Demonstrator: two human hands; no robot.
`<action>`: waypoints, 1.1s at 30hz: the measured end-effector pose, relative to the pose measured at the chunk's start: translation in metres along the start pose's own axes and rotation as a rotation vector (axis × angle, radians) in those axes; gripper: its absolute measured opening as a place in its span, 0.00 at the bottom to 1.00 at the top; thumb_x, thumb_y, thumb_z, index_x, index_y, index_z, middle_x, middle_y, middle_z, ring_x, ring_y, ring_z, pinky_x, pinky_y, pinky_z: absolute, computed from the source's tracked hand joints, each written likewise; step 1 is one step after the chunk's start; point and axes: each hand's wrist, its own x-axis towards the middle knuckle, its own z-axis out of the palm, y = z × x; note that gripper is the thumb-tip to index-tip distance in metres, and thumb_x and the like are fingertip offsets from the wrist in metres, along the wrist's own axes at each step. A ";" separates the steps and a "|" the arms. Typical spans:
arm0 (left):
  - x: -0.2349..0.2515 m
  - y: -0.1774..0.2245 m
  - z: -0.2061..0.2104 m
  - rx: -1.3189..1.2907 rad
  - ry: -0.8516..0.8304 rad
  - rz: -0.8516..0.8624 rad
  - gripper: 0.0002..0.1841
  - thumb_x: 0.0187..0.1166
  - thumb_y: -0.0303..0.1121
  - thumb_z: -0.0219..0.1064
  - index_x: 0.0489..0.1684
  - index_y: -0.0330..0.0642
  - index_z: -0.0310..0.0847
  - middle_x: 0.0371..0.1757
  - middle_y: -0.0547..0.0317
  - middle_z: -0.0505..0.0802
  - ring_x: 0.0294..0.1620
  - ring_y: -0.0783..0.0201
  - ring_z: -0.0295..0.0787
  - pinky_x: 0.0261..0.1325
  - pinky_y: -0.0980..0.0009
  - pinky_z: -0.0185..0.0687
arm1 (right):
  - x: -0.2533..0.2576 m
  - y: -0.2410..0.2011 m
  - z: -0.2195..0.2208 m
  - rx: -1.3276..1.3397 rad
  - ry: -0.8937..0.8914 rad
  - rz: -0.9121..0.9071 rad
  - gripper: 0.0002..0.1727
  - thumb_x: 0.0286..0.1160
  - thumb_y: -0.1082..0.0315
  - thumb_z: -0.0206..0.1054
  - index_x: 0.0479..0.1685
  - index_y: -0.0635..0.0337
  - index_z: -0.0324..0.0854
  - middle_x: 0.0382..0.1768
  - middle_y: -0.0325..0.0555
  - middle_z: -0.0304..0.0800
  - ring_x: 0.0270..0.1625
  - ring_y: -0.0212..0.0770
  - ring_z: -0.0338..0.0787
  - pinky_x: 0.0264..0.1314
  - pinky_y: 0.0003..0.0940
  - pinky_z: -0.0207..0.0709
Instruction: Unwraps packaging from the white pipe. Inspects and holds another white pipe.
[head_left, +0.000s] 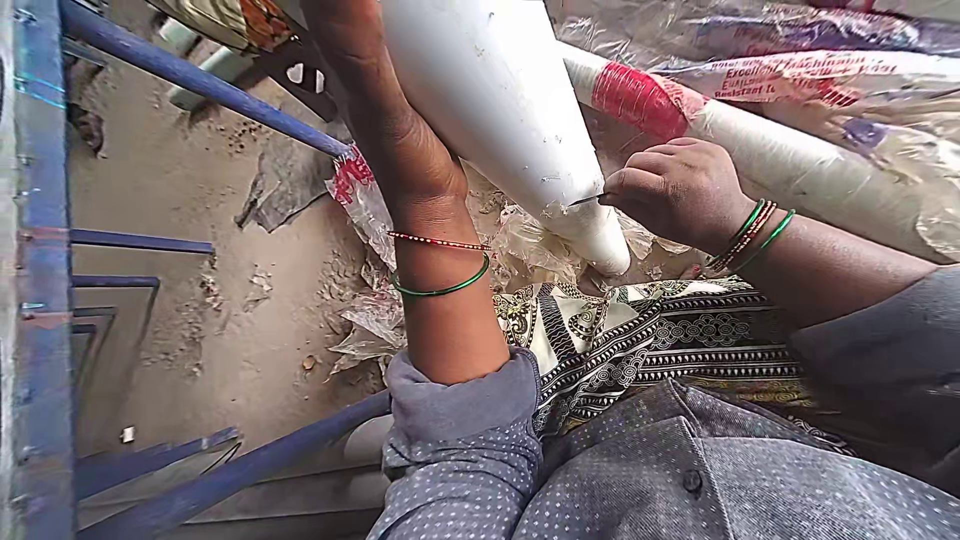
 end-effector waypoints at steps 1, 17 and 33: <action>0.000 0.000 0.001 0.010 0.010 -0.002 0.13 0.89 0.41 0.45 0.51 0.41 0.68 0.41 0.59 0.83 0.47 0.68 0.86 0.58 0.65 0.84 | 0.005 -0.004 -0.002 0.018 0.027 -0.002 0.17 0.87 0.60 0.57 0.34 0.60 0.85 0.23 0.51 0.86 0.28 0.54 0.89 0.27 0.47 0.73; 0.001 -0.002 0.004 0.014 0.008 0.015 0.17 0.83 0.44 0.56 0.54 0.39 0.66 0.45 0.57 0.82 0.50 0.66 0.85 0.61 0.63 0.83 | 0.013 -0.022 -0.010 -0.076 0.066 0.005 0.16 0.87 0.61 0.59 0.31 0.59 0.84 0.20 0.50 0.82 0.24 0.53 0.85 0.25 0.44 0.67; -0.002 0.001 -0.001 0.028 -0.003 -0.001 0.14 0.86 0.42 0.48 0.51 0.40 0.69 0.43 0.59 0.84 0.49 0.68 0.86 0.60 0.64 0.84 | 0.031 -0.017 -0.016 -0.096 0.077 0.002 0.16 0.88 0.59 0.58 0.37 0.58 0.87 0.25 0.52 0.86 0.30 0.54 0.89 0.31 0.47 0.71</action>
